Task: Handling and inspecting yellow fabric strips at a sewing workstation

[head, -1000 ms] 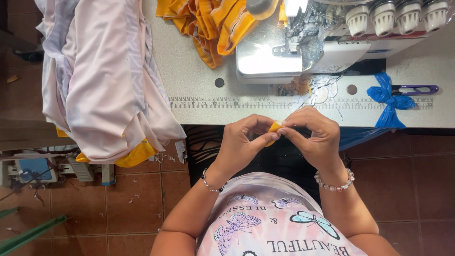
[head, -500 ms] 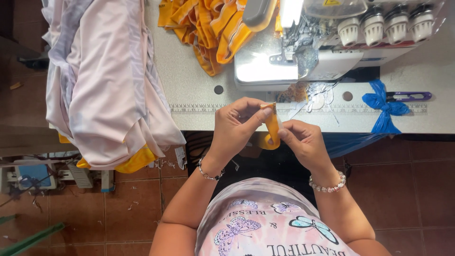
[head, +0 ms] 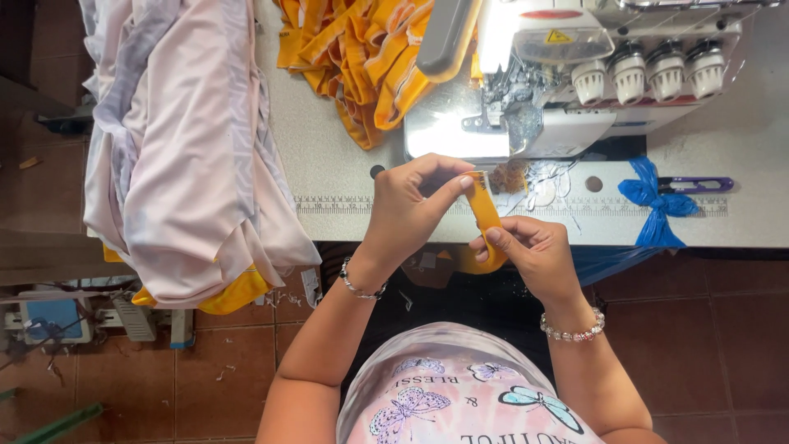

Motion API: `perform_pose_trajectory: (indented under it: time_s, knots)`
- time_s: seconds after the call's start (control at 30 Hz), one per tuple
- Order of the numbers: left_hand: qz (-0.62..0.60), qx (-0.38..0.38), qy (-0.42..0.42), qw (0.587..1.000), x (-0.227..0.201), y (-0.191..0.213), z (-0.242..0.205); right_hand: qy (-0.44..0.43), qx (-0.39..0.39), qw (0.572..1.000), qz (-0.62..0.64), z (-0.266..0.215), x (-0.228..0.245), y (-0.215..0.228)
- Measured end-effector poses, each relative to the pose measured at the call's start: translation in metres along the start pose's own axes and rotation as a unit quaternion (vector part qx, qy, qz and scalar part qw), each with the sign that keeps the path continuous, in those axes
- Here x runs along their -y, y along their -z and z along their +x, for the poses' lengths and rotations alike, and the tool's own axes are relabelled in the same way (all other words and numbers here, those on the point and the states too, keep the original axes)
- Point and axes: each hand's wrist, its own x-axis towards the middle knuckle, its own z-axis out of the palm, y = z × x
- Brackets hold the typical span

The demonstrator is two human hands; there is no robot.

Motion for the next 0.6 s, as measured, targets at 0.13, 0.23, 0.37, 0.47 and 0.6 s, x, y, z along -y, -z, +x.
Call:
perform_pose_trajectory:
  time_s: [0.13, 0.23, 0.37, 0.47, 0.6]
  knots:
    - [0.170, -0.018, -0.137, 0.976, 0.015, -0.009, 0.025, -0.026, -0.030, 0.999, 0.009, 0.007, 0.007, -0.005]
    - [0.258, -0.056, -0.239, 0.934, 0.027, -0.017, 0.042, -0.027, -0.050, 0.998, 0.025, 0.012, 0.011, -0.009]
    - [0.279, -0.081, -0.230, 0.929, 0.038, -0.024, 0.049, -0.047, -0.078, 0.993, 0.075, 0.016, 0.010, -0.012]
    - [0.303, -0.098, -0.246, 0.915, 0.041, -0.024, 0.049, -0.047, -0.086, 0.991, 0.088, 0.017, 0.007, -0.013]
    - [0.407, -0.151, -0.322, 0.841, 0.038, -0.025, 0.045, -0.014, -0.079, 0.995, 0.067, 0.018, 0.002, -0.010]
